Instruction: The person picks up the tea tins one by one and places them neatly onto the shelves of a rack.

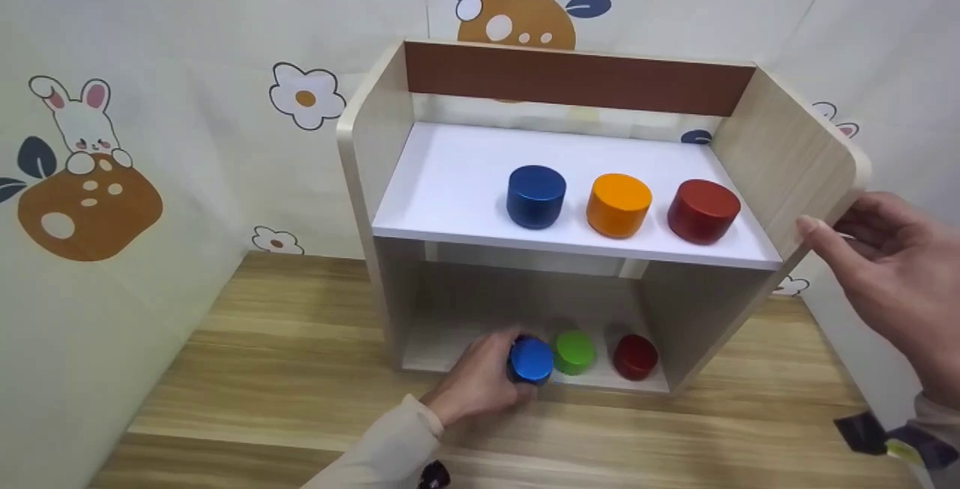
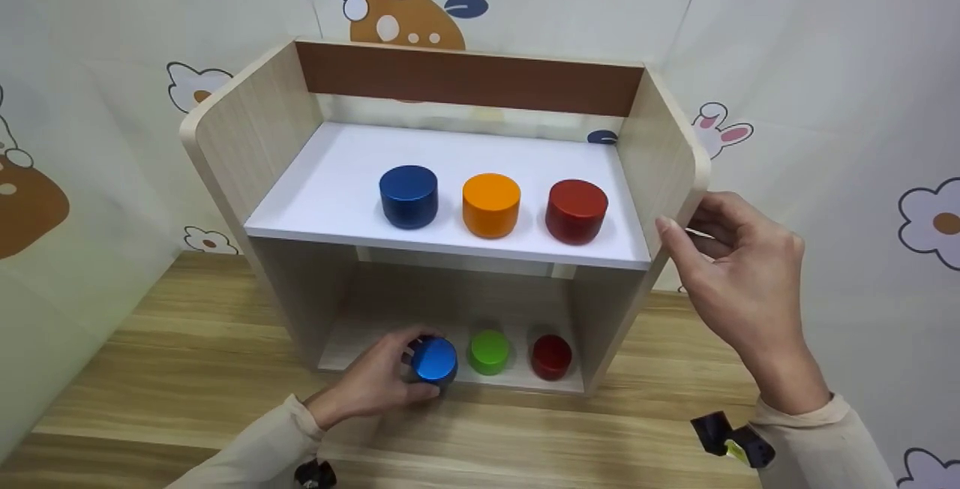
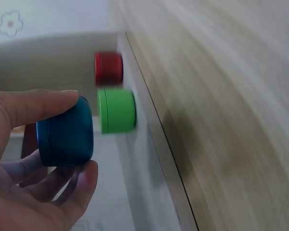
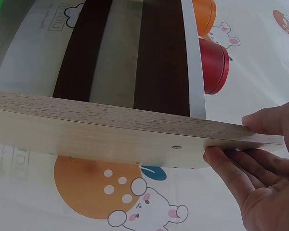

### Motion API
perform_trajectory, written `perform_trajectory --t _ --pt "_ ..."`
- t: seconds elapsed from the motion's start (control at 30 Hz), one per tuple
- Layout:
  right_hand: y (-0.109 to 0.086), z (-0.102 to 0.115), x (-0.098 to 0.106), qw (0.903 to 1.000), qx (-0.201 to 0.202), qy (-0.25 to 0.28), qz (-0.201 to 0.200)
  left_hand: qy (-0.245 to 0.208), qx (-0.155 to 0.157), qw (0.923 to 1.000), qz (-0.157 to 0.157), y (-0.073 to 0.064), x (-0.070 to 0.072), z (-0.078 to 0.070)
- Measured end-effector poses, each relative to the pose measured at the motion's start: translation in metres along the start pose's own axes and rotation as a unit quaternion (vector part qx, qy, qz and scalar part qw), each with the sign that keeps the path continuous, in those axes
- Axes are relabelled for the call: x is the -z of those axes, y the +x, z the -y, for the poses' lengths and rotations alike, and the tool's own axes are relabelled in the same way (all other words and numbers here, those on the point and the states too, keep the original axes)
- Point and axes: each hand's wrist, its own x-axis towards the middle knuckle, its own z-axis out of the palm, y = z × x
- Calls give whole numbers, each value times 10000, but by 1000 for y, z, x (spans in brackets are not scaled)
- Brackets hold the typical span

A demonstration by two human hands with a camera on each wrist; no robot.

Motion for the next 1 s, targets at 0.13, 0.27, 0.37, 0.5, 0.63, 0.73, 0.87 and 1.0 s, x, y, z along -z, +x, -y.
perform_trajectory --t 0.13,0.27,0.37,0.5,0.63,0.73,0.87,1.0 --pt "-1 -2 0 9999 28 -162 -2 -208 232 9995 -89 6 5 10" --pt "-1 -4 0 9993 -5 -364 6 -179 431 9987 -182 10 6 20" --pt "-1 -5 0 9986 -65 -528 13 -49 486 9985 -258 13 5 27" --pt "-1 -3 1 9979 -121 -638 29 78 449 9982 -397 16 4 35" --pt "-1 -2 1 9982 -51 -596 9 101 309 9983 -476 19 3 41" --pt "-1 -2 0 9978 -30 -661 -7 134 278 9984 -484 21 2 45" --pt "-1 -2 0 9970 -84 -776 16 195 428 9979 -456 21 2 49" --pt "-2 -2 1 9968 -123 -784 37 266 484 9976 -429 20 1 53"
